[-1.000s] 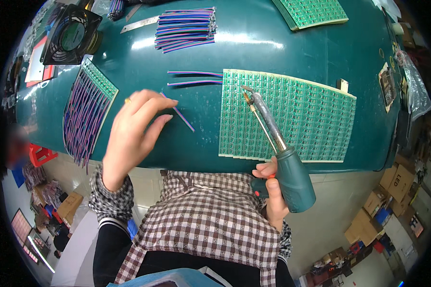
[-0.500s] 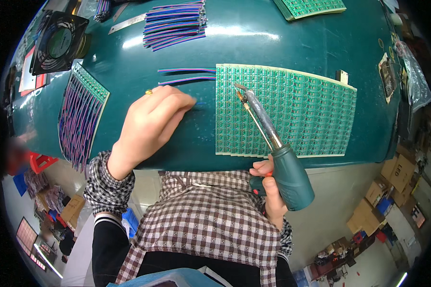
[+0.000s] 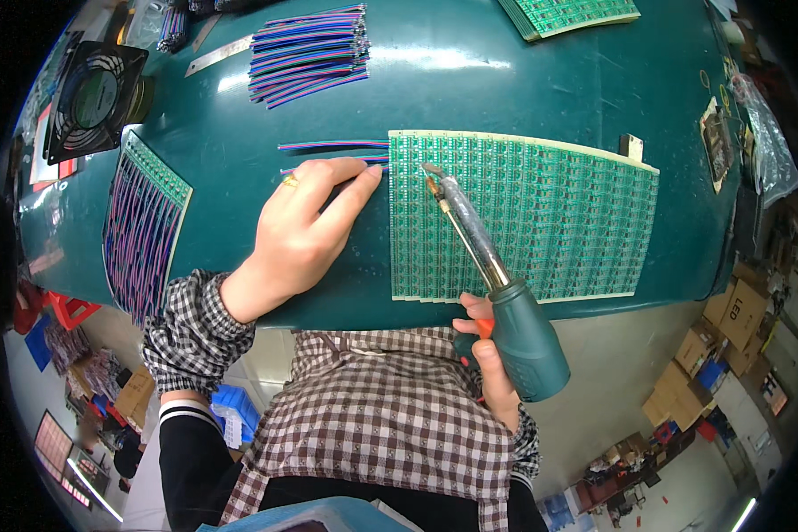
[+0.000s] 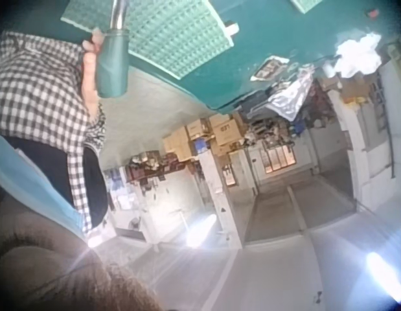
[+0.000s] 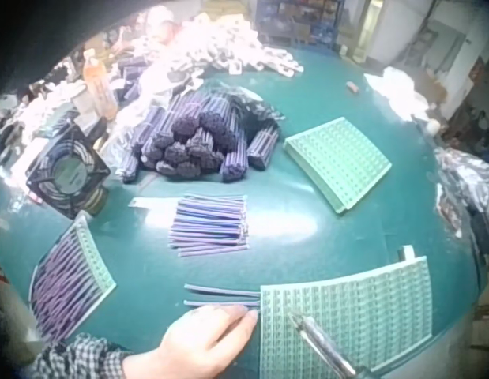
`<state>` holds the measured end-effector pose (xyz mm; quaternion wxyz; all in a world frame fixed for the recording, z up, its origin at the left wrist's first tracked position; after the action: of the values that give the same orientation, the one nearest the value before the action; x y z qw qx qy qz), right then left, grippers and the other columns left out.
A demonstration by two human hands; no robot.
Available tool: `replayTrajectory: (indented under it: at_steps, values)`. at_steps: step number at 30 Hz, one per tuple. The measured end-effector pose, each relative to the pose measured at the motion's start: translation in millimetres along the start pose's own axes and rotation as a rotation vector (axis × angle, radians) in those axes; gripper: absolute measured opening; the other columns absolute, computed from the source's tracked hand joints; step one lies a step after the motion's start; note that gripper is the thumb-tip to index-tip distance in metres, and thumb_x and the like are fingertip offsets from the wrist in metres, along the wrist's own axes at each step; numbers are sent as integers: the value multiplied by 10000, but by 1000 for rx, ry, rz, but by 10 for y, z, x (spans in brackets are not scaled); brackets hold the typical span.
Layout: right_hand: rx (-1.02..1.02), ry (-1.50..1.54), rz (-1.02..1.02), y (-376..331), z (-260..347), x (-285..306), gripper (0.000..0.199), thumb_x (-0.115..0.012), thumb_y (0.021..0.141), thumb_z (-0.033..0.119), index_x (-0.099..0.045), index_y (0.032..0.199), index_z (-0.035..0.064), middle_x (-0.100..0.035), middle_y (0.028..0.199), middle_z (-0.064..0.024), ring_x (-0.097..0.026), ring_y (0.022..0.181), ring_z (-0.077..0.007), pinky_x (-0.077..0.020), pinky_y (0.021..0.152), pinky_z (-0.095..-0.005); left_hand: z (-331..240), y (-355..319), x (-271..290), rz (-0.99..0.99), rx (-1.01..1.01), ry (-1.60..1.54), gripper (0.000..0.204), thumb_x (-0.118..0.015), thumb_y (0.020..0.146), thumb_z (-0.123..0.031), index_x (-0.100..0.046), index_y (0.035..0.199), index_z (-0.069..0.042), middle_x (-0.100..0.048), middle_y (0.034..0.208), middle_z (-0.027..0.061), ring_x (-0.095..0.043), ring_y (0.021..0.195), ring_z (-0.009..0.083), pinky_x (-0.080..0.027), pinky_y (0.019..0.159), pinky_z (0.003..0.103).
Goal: Soldering bundles of wires to a printed circuit board at a factory workstation.
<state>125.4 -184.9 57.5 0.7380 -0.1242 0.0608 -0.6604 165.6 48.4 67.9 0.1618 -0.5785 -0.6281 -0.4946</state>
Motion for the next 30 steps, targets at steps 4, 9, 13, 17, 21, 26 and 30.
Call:
replayTrajectory:
  at_steps: [4, 9, 13, 17, 21, 26, 30]
  values:
    - [-19, -23, 22, 3, 15, -10, 634, -681, 927, 373, -500, 1297, -110, -619, 1118, -210, -689, 991, -347, -626, 812, -414, 11, 31, -54, 35, -7, 4, 344, -657, 718, -4, -681, 1060, 25, -630, 1007, 102, -637, 854, 235, -538, 737, 334]
    - [-62, -30, 50, 14, 5, -30, 599, -672, 935, 363, -520, 1279, -103, -618, 1125, -206, -692, 988, -350, -618, 837, -420, 12, 21, -59, 56, 6, 24, 340, -657, 726, -30, -684, 1061, 15, -629, 1009, 93, -634, 857, 232, -535, 735, 333]
    - [-44, -15, 61, 36, 7, -49, 579, -666, 942, 351, -526, 1275, -102, -617, 1130, -205, -687, 1007, -351, -615, 844, -416, 13, 28, -56, 48, 5, 27, 343, -654, 727, -34, -686, 1065, 14, -631, 1013, 93, -635, 861, 234, -536, 735, 331]
    - [-19, -22, 42, 48, 3, -36, 581, -660, 946, 338, -514, 1285, -110, -616, 1128, -209, -675, 1038, -355, -626, 820, -397, 17, 26, -56, 61, 15, 30, 339, -653, 728, -41, -689, 1061, 13, -635, 1016, 94, -639, 867, 235, -538, 738, 332]
    - [-12, 0, 67, 41, 2, -58, 585, -663, 942, 331, -508, 1293, -111, -616, 1129, -211, -676, 1035, -355, -630, 806, -394, 30, 25, -67, 81, 15, 36, 336, -650, 729, -51, -692, 1057, 9, -640, 1024, 93, -645, 881, 235, -540, 743, 332]
    - [-25, -16, 89, 41, 4, -84, 584, -665, 933, 308, -502, 1305, -111, -616, 1129, -208, -675, 1037, -352, -634, 783, -391, 31, 29, -51, 62, -4, 38, 344, -647, 727, -58, -692, 1062, 2, -643, 1025, 87, -647, 888, 230, -541, 747, 331]
    - [-30, -29, 97, 41, 9, -116, 582, -668, 928, 303, -504, 1309, -105, -618, 1120, -202, -670, 1047, -349, -635, 785, -389, 37, 40, -69, 82, -18, 35, 337, -644, 729, -69, -691, 1056, -4, -643, 1026, 79, -645, 884, 225, -539, 752, 331]
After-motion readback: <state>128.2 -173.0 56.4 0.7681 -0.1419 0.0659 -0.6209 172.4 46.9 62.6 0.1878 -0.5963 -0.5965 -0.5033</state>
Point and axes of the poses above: each hand's wrist, its own y-axis towards the middle knuckle, its own x-axis out of the back of the hand, z = x × y, the point moved 9 cm from there along y, towards the middle knuckle
